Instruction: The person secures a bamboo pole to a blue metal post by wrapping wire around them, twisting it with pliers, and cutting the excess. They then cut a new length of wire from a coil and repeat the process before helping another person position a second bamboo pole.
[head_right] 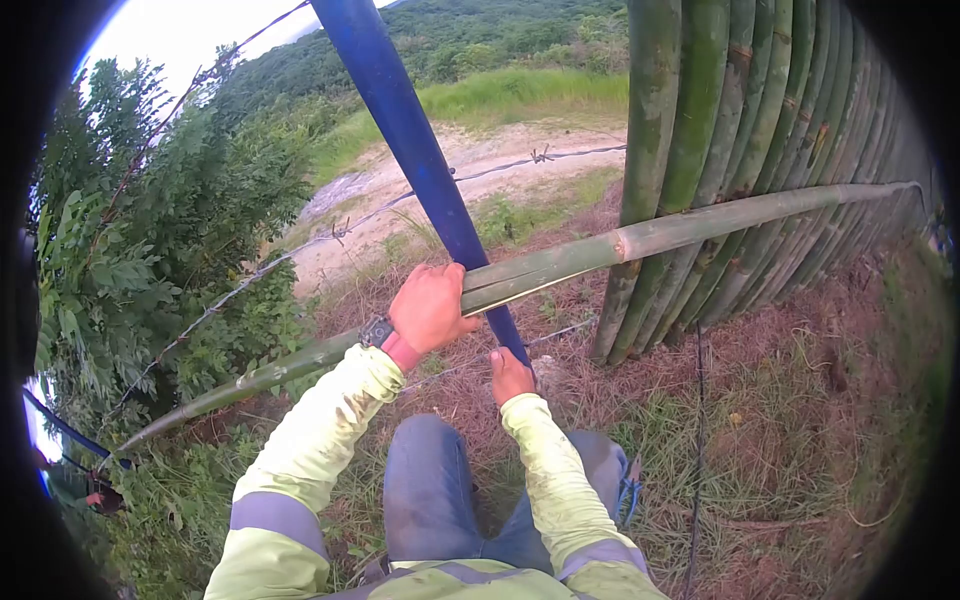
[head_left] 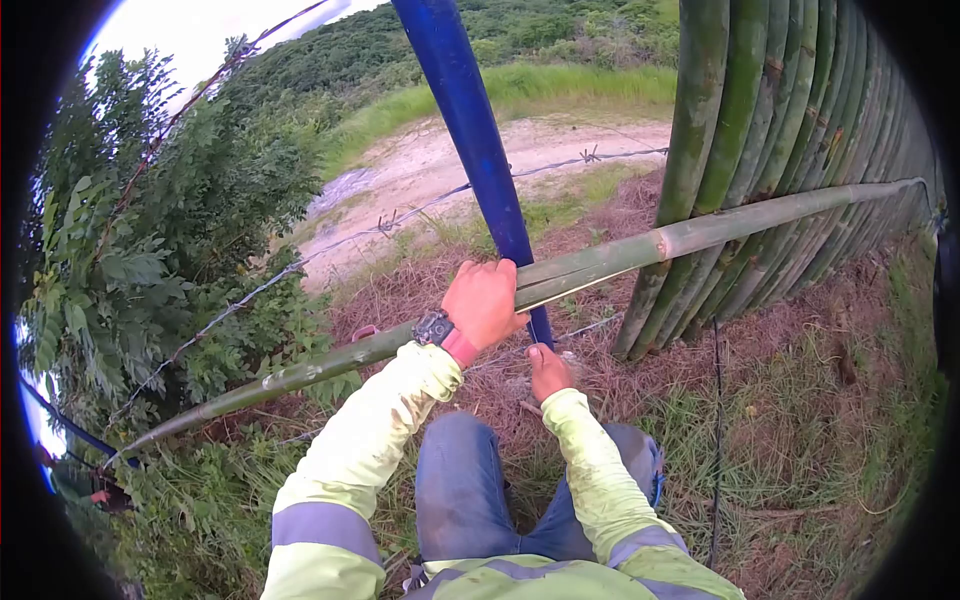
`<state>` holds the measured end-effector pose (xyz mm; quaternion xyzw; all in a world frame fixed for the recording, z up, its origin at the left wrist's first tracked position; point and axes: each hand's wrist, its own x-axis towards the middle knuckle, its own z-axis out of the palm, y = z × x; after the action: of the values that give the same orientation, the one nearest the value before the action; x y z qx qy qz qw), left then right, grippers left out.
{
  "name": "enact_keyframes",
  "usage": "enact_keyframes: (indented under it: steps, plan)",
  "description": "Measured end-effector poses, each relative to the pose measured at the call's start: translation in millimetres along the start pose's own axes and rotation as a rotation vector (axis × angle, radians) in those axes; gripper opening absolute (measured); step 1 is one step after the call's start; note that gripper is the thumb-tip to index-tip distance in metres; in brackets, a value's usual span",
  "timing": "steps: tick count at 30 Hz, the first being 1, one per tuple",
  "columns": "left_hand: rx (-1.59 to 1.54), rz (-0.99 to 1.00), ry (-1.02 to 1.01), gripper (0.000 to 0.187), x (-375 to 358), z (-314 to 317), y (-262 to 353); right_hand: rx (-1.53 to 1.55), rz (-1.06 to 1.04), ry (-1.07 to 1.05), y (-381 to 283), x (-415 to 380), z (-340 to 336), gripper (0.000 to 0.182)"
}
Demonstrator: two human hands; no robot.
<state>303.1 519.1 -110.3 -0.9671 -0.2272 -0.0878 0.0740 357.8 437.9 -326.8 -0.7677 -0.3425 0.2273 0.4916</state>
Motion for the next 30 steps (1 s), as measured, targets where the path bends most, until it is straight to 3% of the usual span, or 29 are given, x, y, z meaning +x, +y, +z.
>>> enact_keyframes:
  steps: [2, 4, 5, 7, 9, 11, 12, 13, 15, 16, 18, 21, 24, 25, 27, 28, 30]
  plan:
    - [0.027, 0.026, 0.021, 0.065, -1, -8, 1, 0.032, -0.035, 0.010, -14, 2, -2, 0.029]
    - [-0.045, -0.074, -0.056, 0.088, -6, -22, 4, 0.098, -0.068, 0.013, -28, 6, -5, 0.029]
    - [-0.045, -0.074, -0.057, 0.088, -8, -27, 1, 0.099, -0.067, 0.012, -32, 10, -6, 0.029]
    - [-0.234, -0.176, -0.078, 0.103, -16, -36, -14, 0.123, -0.082, 0.059, -39, 15, -7, 0.027]
    - [-0.325, -0.239, -0.123, 0.100, -14, -36, -26, 0.096, -0.111, 0.052, -55, 19, -19, 0.025]
    - [-0.561, -0.275, 0.045, 0.086, -13, -28, -36, 0.012, -0.179, 0.156, -68, 24, -22, 0.026]
    - [-0.615, -0.197, 0.100, 0.068, -11, -28, -33, -0.059, -0.154, 0.150, -77, 26, -29, 0.024]
    - [-0.616, -0.197, 0.101, 0.068, -8, -27, -29, -0.060, -0.154, 0.151, -79, 29, -28, 0.024]
    - [-0.774, -0.201, 0.199, 0.042, -2, -25, -20, -0.016, -0.234, 0.287, -77, 36, -27, 0.020]
    - [-0.784, -0.197, 0.197, 0.042, 0, -22, -19, -0.039, -0.224, 0.270, -80, 37, -29, 0.019]
    - [-0.707, -0.213, 0.320, 0.021, 10, -16, -20, -0.056, -0.229, 0.232, -83, 31, -42, 0.020]
    - [-0.751, -0.227, 0.396, 0.014, 14, -30, -11, -0.057, -0.221, 0.179, -75, 19, -57, 0.020]
    - [-0.597, -0.078, 0.553, 0.014, 8, -38, -3, 0.300, -0.004, -0.160, -52, 0, -76, 0.017]
    - [-0.605, -0.084, 0.549, 0.014, 3, -34, 2, 0.294, 0.003, -0.162, -48, -6, -82, 0.017]
    - [-0.718, -0.156, 0.619, 0.014, -10, -24, 14, 0.696, 0.054, -0.392, -44, -16, -89, 0.017]
    - [-0.825, -0.140, 0.656, 0.014, -20, -16, 22, 0.832, 0.159, -0.391, -52, -21, -91, 0.015]
    - [-0.866, -0.170, 0.602, 0.015, -34, -18, 31, 0.834, 0.142, -0.441, -65, -28, -100, 0.014]
